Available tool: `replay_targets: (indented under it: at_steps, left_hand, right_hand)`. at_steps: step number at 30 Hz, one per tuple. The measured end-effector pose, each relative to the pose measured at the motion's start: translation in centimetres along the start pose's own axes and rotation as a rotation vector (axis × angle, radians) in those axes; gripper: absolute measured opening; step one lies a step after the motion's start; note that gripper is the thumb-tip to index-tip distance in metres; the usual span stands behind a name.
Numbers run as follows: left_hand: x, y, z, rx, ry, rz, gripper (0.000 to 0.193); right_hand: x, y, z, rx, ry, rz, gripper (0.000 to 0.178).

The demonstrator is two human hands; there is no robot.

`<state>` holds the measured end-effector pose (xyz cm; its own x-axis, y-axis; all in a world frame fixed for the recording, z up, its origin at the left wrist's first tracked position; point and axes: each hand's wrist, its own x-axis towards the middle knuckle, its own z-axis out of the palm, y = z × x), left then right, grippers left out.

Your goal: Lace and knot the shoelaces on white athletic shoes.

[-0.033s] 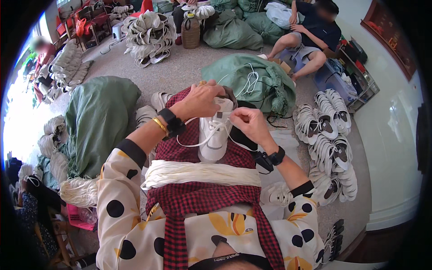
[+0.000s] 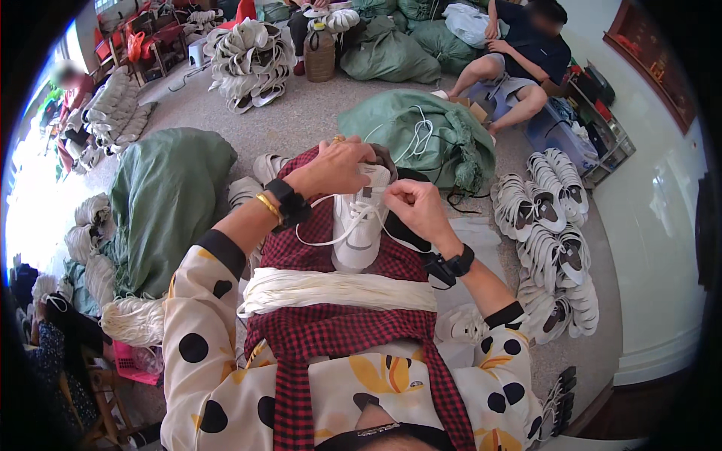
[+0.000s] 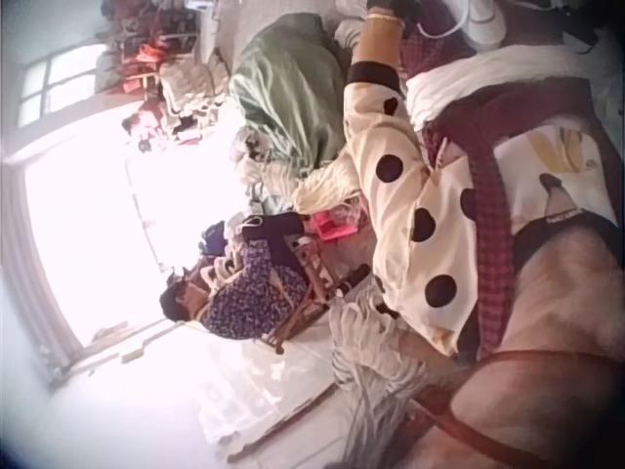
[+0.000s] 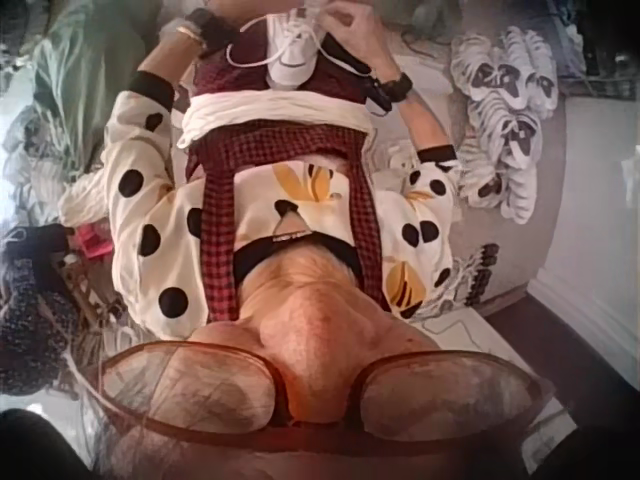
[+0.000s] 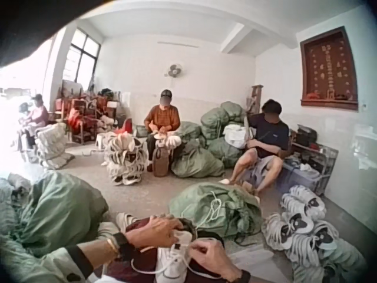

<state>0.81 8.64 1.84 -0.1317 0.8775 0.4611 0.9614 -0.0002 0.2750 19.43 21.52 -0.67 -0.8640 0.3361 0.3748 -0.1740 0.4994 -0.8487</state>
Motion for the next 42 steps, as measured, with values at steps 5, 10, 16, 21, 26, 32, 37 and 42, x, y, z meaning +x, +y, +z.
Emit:
replay_targets:
  at_steps: [5, 10, 16, 21, 26, 32, 37, 42]
  left_hand:
    - [1.9, -0.2, -1.2, -0.109, -0.239, -0.232, 0.053]
    - [2.4, -1.7, -0.5, -0.211, -0.384, -0.214, 0.058]
    - [3.2, -3.3, -1.1, -0.460, -0.548, -0.137, 0.044]
    - [2.6, -2.7, -1.7, -0.462, -0.523, -0.169, 0.042]
    - [1.8, -4.2, -0.1, -0.709, -0.482, -0.207, 0.041]
    - [1.1, -3.0, -1.4, -0.726, -0.548, -0.079, 0.049]
    - [0.5, -2.9, -0.4, -0.649, -0.378, -0.046, 0.054]
    - [-0.3, -2.7, -0.3, -0.704, -0.338, -0.076, 0.056]
  right_hand:
    - [-0.1, 0.0, 0.8, -0.208, 0.115, 0.005, 0.012]
    - [-0.2, 0.0, 1.4, -0.111, 0.139, -0.067, 0.011]
    - [0.3, -0.3, 1.4, -0.198, 0.130, -0.052, 0.011]
    - [0.7, -0.4, 1.4, -0.274, 0.101, -0.134, 0.012]
    - [1.2, -0.9, 0.9, -0.267, -0.021, -0.111, 0.011]
    - [1.2, -0.9, 0.8, -0.248, -0.091, -0.054, 0.013]
    - [2.4, -2.1, 1.0, -0.255, -0.128, -0.095, 0.013]
    - [2.2, -2.3, 1.0, -0.363, -0.086, -0.092, 0.017]
